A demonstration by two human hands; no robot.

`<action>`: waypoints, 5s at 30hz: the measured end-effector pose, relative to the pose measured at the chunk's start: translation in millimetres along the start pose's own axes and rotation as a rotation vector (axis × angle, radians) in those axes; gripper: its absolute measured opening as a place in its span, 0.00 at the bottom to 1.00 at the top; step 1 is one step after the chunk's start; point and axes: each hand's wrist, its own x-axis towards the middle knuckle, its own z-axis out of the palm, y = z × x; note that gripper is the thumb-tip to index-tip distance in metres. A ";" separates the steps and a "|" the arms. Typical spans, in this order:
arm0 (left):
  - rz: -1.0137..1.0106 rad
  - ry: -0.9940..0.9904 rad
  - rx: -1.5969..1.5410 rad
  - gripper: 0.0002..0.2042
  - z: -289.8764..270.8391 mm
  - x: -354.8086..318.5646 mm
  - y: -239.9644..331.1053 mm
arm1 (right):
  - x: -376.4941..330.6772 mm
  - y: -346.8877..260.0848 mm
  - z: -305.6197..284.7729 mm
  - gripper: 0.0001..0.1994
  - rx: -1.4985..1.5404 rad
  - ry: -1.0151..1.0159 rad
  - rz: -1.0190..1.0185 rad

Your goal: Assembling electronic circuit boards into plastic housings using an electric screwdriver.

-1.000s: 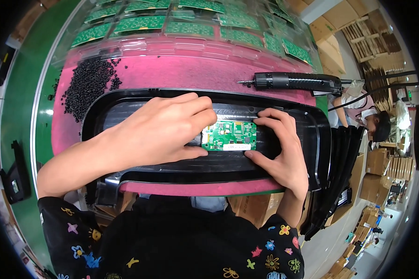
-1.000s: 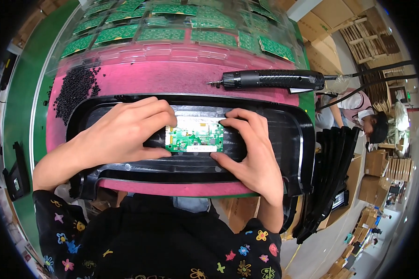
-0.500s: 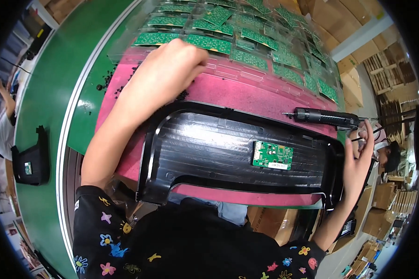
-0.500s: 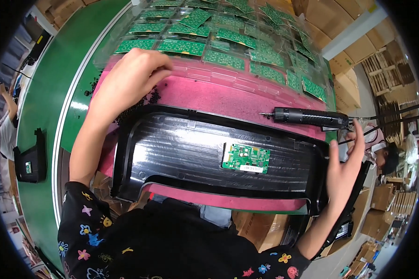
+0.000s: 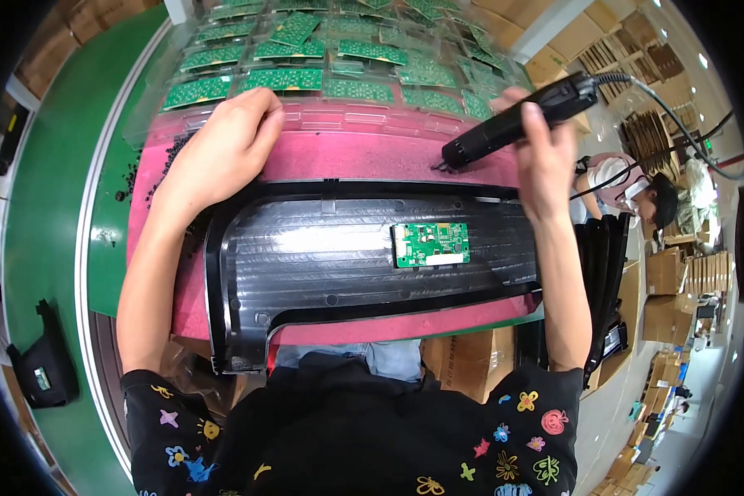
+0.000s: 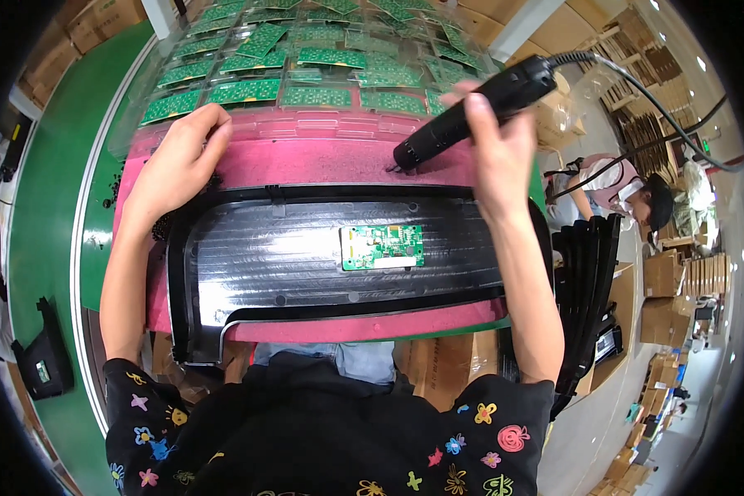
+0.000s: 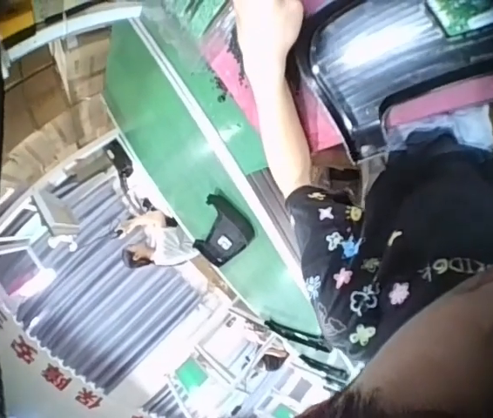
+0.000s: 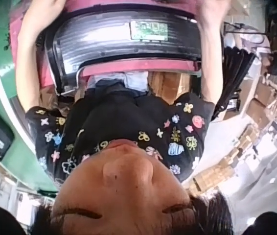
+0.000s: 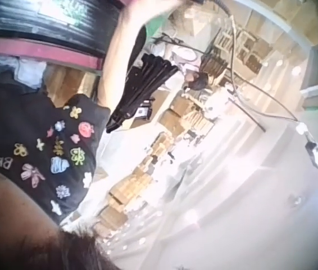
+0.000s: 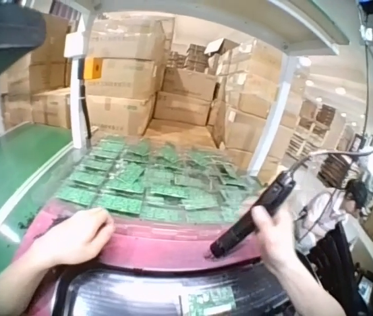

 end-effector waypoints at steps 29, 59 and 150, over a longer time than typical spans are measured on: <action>0.286 -0.479 -0.609 0.11 34.8 10.9 107.2 | -76.9 -74.8 21.7 0.19 0.816 -0.226 -0.426; 0.383 0.004 -0.647 0.06 28.1 11.6 103.4 | -73.2 -65.4 13.6 0.27 0.525 -0.376 -0.381; 0.282 -0.147 -0.250 0.06 44.0 -14.3 79.8 | -60.2 -31.3 77.7 0.22 0.213 -0.359 -0.064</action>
